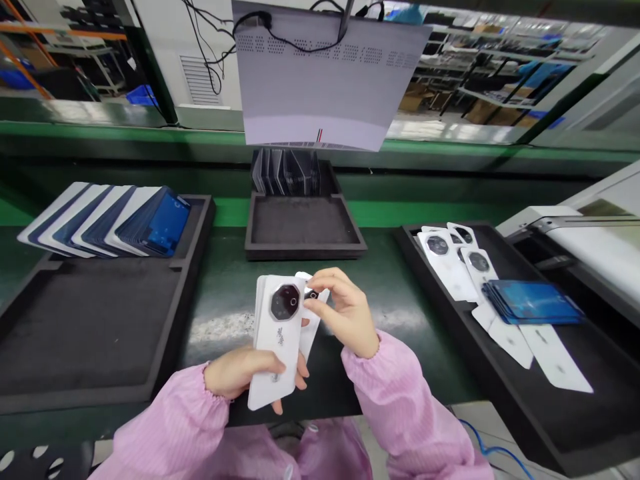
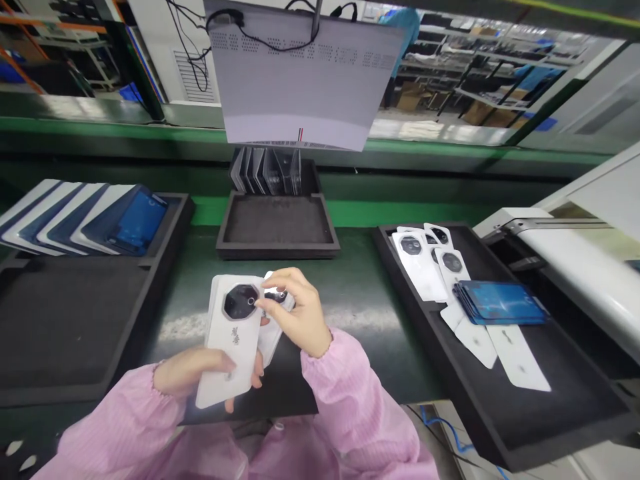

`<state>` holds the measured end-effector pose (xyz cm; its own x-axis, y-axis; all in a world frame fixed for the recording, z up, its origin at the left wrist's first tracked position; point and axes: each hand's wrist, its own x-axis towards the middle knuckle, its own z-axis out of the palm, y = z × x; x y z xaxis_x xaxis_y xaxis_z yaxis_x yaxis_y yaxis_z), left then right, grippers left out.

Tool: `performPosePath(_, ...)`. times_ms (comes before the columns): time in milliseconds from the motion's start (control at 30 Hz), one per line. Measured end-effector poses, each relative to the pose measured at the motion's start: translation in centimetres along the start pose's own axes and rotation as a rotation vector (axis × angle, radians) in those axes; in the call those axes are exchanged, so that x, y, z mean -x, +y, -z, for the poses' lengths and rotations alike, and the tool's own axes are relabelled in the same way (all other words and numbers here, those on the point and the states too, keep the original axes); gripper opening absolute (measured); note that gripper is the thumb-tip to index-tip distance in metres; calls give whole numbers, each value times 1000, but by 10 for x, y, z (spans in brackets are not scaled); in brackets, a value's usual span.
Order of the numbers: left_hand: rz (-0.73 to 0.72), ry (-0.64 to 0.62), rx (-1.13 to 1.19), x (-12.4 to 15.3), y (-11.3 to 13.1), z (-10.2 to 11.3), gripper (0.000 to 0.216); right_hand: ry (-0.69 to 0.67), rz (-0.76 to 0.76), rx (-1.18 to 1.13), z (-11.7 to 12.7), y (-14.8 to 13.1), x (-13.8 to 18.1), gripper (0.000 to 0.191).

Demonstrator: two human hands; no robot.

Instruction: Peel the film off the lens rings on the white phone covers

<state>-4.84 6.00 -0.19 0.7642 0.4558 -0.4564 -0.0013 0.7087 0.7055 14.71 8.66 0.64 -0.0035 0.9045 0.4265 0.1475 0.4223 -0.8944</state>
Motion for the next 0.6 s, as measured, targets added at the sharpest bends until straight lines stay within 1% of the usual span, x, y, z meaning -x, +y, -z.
performPosePath(67, 82, 36, -81, 0, -1, -3, 34, -29, -64, -6, -1, -5, 1, 16)
performPosePath(133, 136, 45, -133, 0, -1, -4, 32, -37, -95, 2, -1, -7, 1, 13)
performPosePath(267, 169, -16, -187, -1, 0, -6, 30, -60, -109, -1, 3, -9, 0, 10)
performPosePath(300, 180, -12, -215, -1, 2, -7, 29, -74, -121, -4, 5, -9, 0, 10)
performPosePath(433, 243, 129, -397, 0, 8, -13, 24, -164, -174, -12, 10, -10, -1, 9)
performPosePath(500, 242, 144, -394, 1, 8, -14, 25, -152, -133, 33, 9, -11, 0, 10)
performPosePath(533, 225, 123, -347, 1, 8, -14, 26, -113, -70, 88, 8, -12, 1, 11)
performPosePath(600, 163, 39, -191, 1, 7, -11, 30, -36, 141, 239, 4, -13, 6, 11)
